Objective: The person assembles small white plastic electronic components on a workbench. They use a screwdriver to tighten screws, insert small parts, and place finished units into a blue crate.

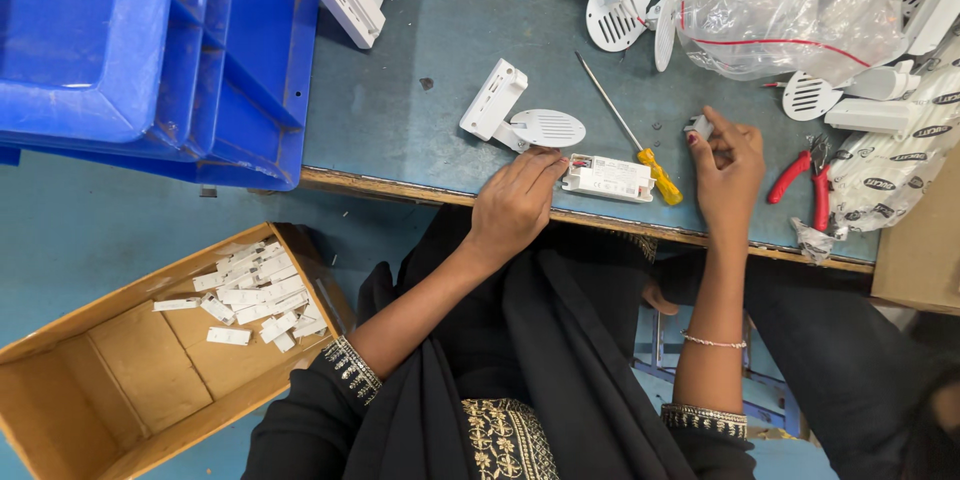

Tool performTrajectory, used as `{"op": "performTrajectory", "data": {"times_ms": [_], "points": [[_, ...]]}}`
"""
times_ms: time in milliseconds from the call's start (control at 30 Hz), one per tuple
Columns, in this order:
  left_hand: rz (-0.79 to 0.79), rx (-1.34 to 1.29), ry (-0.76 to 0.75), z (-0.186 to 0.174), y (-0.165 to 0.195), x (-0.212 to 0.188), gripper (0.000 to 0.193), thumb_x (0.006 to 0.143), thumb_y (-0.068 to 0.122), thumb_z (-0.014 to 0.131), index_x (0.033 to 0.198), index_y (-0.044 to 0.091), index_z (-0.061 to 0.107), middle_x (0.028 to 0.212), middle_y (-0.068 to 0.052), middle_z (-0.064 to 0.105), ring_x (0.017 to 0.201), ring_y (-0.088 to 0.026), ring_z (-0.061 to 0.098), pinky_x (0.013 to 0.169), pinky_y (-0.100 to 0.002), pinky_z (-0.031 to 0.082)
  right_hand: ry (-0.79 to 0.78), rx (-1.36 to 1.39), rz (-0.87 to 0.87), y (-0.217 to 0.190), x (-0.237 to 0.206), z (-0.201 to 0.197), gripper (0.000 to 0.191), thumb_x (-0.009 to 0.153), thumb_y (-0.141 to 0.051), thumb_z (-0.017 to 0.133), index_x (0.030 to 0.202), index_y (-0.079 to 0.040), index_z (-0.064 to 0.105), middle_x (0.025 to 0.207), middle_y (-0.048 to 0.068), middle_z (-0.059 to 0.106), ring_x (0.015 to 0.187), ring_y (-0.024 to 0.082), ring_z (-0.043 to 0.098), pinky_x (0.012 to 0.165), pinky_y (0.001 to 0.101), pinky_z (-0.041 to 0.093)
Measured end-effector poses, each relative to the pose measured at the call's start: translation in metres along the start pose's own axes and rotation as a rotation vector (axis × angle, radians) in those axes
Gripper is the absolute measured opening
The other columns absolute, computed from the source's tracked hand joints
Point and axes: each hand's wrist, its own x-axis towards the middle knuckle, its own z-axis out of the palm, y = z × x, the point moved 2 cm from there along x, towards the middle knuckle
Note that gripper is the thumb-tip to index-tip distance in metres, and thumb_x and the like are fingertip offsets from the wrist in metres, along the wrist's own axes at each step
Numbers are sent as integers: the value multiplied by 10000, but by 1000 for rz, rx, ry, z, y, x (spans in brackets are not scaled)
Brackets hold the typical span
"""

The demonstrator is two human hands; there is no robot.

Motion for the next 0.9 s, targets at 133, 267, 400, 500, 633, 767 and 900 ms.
{"op": "performTrajectory", "data": {"times_ms": [133, 267, 400, 500, 633, 767, 900], "points": [[1, -9, 5, 0, 0, 0, 307, 844, -37, 693, 1149, -6, 697, 1185, -110, 699, 1186, -287, 670, 948, -381, 558, 16, -10, -6, -8, 1, 1, 343, 974, -16, 791, 1308, -77, 743, 1103, 40, 536, 862, 73, 540, 734, 204, 460], [6, 2, 14, 1, 0, 0, 300, 850, -34, 694, 1149, -7, 701, 1176, -105, 701, 1175, -282, 675, 943, -377, 565, 8, 144, 75, -35, 4, -6, 335, 942, -18, 743, 1268, -90, 717, 1197, 33, 541, 983, 70, 617, 720, 217, 586], [-1, 17, 23, 2, 1, 1, 285, 861, -25, 696, 1145, -2, 705, 1161, -98, 705, 1157, -271, 684, 933, -369, 571, -38, 94, 4, -82, -16, -14, 358, 990, -2, 726, 1343, -59, 691, 1288, 75, 619, 1090, 117, 620, 802, 229, 537], [-4, 24, 30, 2, 1, 0, 268, 872, -21, 696, 1139, 3, 708, 1151, -93, 710, 1147, -265, 691, 927, -363, 575, -118, 242, 5, -112, -32, -4, 362, 985, 3, 714, 1343, -33, 681, 1297, 77, 610, 1122, 127, 613, 873, 237, 561], [-2, 26, 27, 1, 2, 1, 255, 886, -20, 693, 1140, 2, 711, 1134, -90, 713, 1128, -257, 700, 922, -357, 581, -176, 262, 11, -138, -45, 12, 349, 959, 9, 717, 1306, -12, 682, 1268, 81, 611, 1105, 132, 600, 884, 249, 544], [-14, 47, 25, -1, 3, 2, 263, 866, -2, 696, 1128, 12, 716, 1123, -92, 716, 1120, -267, 701, 896, -363, 576, -182, 207, 0, -147, -50, 24, 345, 936, 8, 724, 1278, -17, 686, 1267, 96, 639, 1040, 131, 611, 812, 255, 516], [-18, 49, 23, -1, 4, 2, 256, 880, -1, 698, 1134, 11, 717, 1123, -87, 718, 1112, -260, 705, 885, -353, 580, -175, 197, 2, -148, -50, 27, 358, 932, 19, 713, 1287, -26, 694, 1262, 105, 644, 1018, 134, 609, 799, 255, 510]]}}
